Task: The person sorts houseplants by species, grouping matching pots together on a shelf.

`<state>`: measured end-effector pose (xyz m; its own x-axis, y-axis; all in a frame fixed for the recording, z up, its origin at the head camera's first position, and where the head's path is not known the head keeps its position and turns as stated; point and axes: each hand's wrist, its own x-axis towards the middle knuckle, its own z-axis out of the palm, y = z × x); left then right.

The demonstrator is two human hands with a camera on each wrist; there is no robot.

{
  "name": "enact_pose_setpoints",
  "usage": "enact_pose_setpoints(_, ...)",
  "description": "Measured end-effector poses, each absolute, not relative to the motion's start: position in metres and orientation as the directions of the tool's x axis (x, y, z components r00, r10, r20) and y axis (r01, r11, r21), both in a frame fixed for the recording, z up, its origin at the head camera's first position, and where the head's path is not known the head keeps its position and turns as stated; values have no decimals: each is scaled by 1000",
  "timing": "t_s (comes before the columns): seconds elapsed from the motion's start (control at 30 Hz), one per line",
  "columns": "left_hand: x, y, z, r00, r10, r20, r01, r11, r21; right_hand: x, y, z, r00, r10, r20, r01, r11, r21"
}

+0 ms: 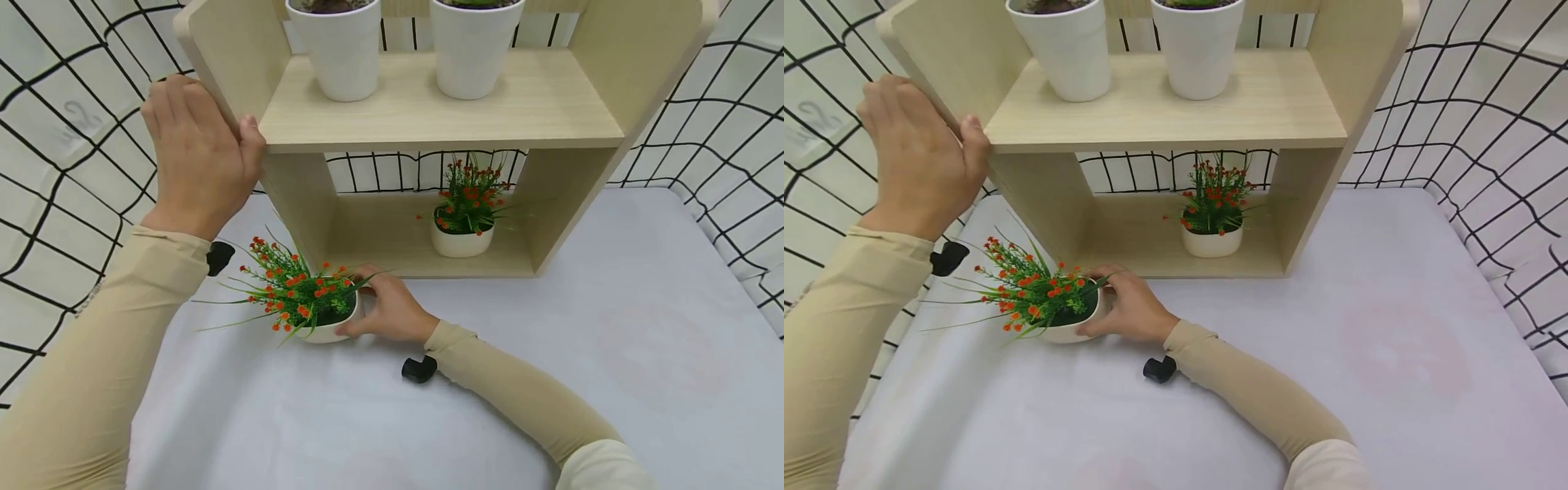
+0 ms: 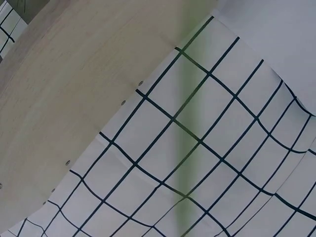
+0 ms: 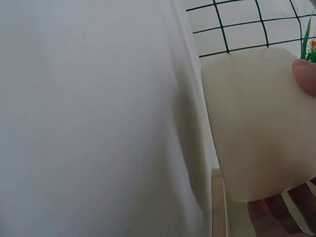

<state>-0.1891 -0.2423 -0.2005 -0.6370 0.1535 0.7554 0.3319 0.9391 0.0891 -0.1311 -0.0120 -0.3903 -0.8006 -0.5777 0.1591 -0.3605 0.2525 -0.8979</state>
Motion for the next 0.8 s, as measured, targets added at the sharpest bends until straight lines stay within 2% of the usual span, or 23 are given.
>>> enact_pose_setpoints(0.37, -188, -244, -201, -628, 149, 764, 332, 939, 89, -141, 27, -384, -839, -510, 189, -334, 210, -919)
enact_pose_setpoints(0.6, -188, -249, -202, -620, 152, 770, 336, 938, 85, -157, 34, -381, -836, -497, 231, -363, 186, -913)
enact_pose_setpoints(0.8, -189, -245, -201, -616, 159, 772, 344, 935, 82, -170, 38, -382, -860, -450, 242, -358, 192, -914)
